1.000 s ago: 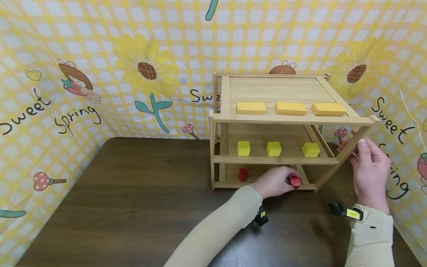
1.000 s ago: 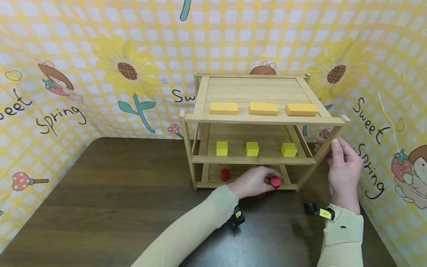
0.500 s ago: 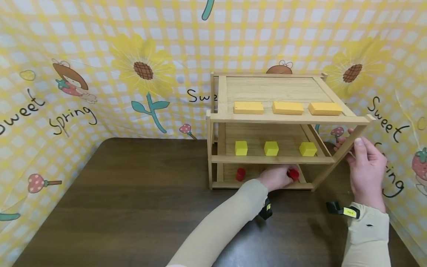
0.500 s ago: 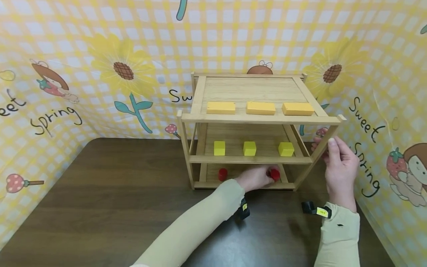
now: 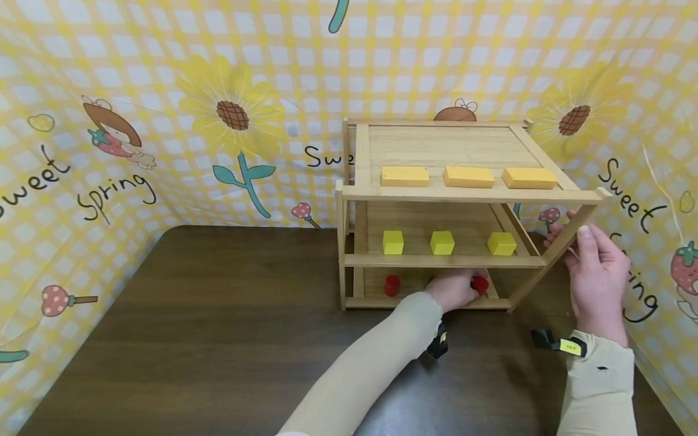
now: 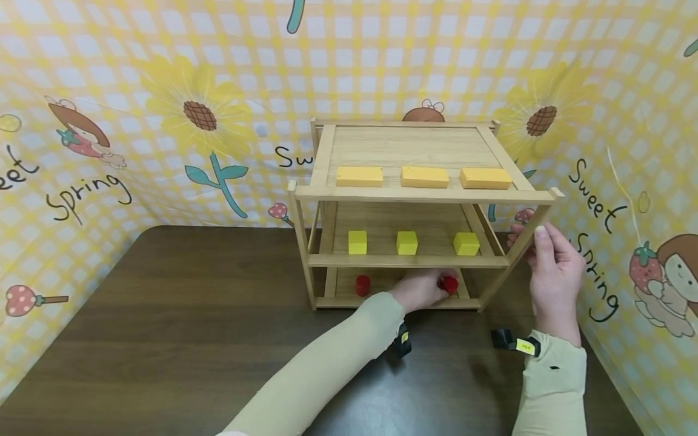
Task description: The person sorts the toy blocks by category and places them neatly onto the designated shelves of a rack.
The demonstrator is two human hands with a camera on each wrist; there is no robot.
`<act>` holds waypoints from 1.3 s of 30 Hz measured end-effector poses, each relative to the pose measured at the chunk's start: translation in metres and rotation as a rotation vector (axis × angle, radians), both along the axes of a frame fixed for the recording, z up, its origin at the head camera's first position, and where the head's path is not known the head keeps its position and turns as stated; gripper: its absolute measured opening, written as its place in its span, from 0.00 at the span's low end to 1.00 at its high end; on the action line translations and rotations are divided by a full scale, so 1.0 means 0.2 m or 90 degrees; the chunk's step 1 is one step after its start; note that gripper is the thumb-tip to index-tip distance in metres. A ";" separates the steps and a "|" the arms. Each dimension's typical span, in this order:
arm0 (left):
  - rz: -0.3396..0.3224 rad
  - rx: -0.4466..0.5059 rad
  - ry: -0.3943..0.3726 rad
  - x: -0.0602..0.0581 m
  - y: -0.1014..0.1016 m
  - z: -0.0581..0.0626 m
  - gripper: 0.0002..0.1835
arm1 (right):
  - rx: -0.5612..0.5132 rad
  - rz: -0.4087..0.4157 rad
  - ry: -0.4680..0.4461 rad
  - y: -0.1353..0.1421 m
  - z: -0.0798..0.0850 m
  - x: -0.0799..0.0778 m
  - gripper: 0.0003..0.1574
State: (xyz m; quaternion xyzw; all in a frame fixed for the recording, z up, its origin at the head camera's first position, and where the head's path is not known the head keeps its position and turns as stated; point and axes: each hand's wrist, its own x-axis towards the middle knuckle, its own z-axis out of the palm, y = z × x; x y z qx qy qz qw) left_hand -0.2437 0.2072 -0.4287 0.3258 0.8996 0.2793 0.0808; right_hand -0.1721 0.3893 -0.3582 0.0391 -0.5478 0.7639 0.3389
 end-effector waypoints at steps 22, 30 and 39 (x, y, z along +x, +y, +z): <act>-0.078 -0.083 0.096 0.01 0.09 -0.05 0.22 | 0.008 -0.008 -0.007 0.01 0.00 0.00 0.26; -0.050 -0.099 0.091 0.03 0.09 -0.01 0.22 | 0.019 -0.021 -0.028 0.01 0.01 0.00 0.25; -0.052 -0.074 0.083 0.02 0.06 -0.03 0.18 | 0.016 -0.017 -0.025 0.01 0.01 0.00 0.26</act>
